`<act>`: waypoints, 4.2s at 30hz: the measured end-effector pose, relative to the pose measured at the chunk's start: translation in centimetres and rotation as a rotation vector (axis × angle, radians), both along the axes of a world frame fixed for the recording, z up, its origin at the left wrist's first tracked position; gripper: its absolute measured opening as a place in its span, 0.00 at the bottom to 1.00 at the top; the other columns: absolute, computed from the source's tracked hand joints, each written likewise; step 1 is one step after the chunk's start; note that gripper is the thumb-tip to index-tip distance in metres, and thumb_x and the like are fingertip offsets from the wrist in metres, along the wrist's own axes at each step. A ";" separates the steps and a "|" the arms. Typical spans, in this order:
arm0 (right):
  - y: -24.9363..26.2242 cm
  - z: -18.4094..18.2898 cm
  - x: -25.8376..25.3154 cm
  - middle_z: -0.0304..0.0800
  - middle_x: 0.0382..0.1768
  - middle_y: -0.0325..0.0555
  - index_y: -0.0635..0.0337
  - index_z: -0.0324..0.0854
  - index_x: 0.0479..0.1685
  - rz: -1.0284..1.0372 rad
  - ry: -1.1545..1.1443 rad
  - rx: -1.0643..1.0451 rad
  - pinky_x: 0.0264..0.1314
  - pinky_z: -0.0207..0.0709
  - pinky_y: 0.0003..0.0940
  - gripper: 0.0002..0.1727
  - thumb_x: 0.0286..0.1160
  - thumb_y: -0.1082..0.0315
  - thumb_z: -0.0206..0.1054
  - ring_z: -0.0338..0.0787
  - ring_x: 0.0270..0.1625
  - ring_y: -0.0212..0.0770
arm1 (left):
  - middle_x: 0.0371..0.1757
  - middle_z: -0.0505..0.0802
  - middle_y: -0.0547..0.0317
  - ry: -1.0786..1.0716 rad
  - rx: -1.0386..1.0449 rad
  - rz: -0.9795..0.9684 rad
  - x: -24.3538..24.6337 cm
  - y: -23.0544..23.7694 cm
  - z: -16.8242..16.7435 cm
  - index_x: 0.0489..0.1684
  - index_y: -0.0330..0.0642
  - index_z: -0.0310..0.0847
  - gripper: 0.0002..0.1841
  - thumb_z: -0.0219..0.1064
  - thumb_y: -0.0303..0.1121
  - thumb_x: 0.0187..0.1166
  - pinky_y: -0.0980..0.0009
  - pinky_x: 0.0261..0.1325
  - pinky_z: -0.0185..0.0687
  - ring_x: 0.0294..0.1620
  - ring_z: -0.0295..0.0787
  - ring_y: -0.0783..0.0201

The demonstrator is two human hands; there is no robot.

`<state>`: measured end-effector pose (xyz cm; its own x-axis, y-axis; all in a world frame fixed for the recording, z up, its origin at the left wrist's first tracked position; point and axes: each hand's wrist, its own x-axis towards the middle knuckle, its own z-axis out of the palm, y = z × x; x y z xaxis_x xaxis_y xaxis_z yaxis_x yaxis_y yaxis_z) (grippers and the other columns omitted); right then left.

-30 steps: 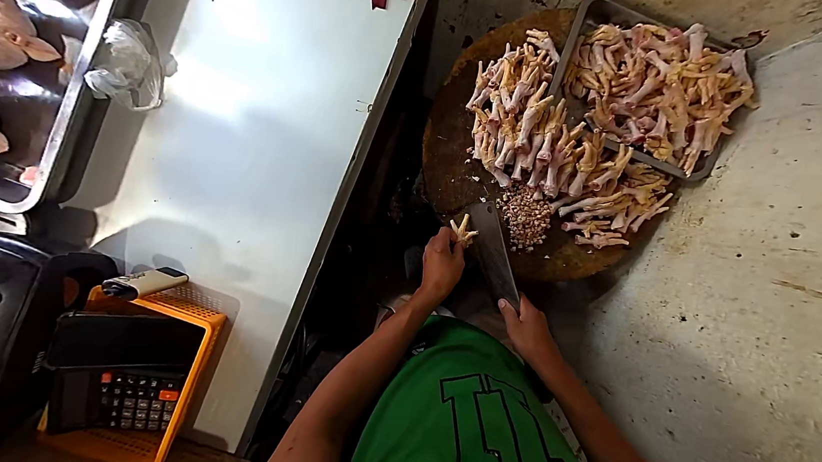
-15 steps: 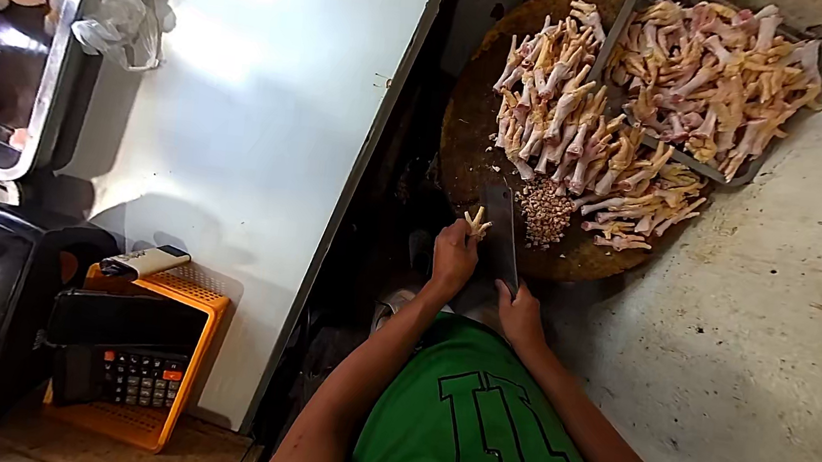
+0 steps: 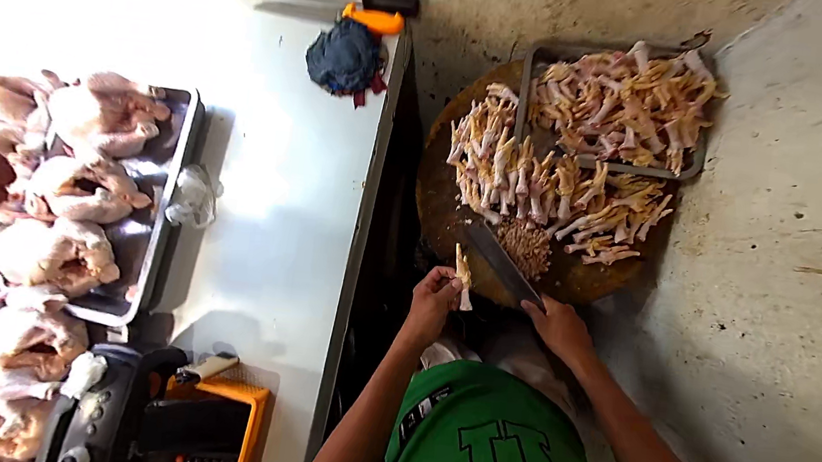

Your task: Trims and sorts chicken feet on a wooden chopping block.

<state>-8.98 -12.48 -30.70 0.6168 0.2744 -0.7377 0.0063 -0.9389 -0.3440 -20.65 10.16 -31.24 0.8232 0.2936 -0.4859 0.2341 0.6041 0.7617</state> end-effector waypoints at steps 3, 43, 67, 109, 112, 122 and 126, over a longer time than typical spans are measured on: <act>0.5 0.8 0.5 0.92 0.49 0.65 0.59 0.81 0.68 0.066 0.011 -0.058 0.58 0.80 0.68 0.28 0.92 0.45 0.52 0.92 0.56 0.66 | 0.32 0.91 0.62 -0.054 0.311 -0.025 3.5 0.5 3.4 0.49 0.32 0.79 0.07 0.67 0.22 0.78 0.76 0.36 0.83 0.29 0.85 0.73; -1.6 -1.3 3.1 0.91 0.53 0.65 0.64 0.84 0.64 -0.092 0.138 0.120 0.65 0.78 0.67 0.30 0.89 0.43 0.57 0.90 0.60 0.64 | 0.57 0.91 0.48 -0.222 0.137 -0.295 11.1 -0.3 7.7 0.69 0.35 0.63 0.32 0.67 0.53 0.81 0.53 0.47 0.95 0.45 0.95 0.53; 1.1 2.2 -5.1 0.94 0.40 0.64 0.66 0.80 0.74 0.093 -0.308 0.098 0.48 0.84 0.62 0.25 0.94 0.56 0.51 0.95 0.44 0.65 | 0.66 0.91 0.44 0.239 1.238 -0.933 4.2 1.9 -2.1 0.68 0.42 0.86 0.18 0.57 0.26 0.85 0.45 0.75 0.74 0.72 0.83 0.42; 0.5 -1.1 -5.9 0.94 0.40 0.63 0.61 0.81 0.73 0.178 -0.229 0.061 0.50 0.83 0.64 0.24 0.94 0.55 0.50 0.95 0.46 0.65 | 0.32 0.89 0.56 0.516 0.481 0.010 0.3 -5.7 -5.8 0.37 0.37 0.86 0.11 0.68 0.36 0.83 0.63 0.45 0.80 0.34 0.84 0.65; 0.9 -0.5 -5.9 0.94 0.41 0.62 0.60 0.81 0.72 0.174 -0.219 0.051 0.50 0.83 0.64 0.24 0.94 0.55 0.50 0.95 0.47 0.64 | 0.29 0.85 0.56 0.545 0.512 0.038 0.2 -5.5 -5.4 0.36 0.37 0.82 0.10 0.69 0.35 0.80 0.62 0.42 0.79 0.32 0.82 0.64; 2.1 0.5 -6.2 0.94 0.43 0.63 0.64 0.80 0.74 0.205 -0.316 0.118 0.50 0.86 0.61 0.24 0.94 0.57 0.51 0.95 0.46 0.64 | 0.35 0.88 0.51 0.593 0.665 -0.137 0.5 -4.0 -3.5 0.42 0.35 0.80 0.10 0.70 0.33 0.72 0.58 0.46 0.82 0.39 0.87 0.57; 1.1 -0.8 -3.1 0.91 0.43 0.64 0.64 0.79 0.70 0.114 0.000 0.031 0.56 0.81 0.62 0.26 0.94 0.50 0.51 0.92 0.49 0.62 | 0.35 0.87 0.52 0.621 0.627 -0.121 0.3 -4.0 -3.6 0.43 0.36 0.80 0.11 0.70 0.34 0.74 0.58 0.45 0.82 0.38 0.86 0.58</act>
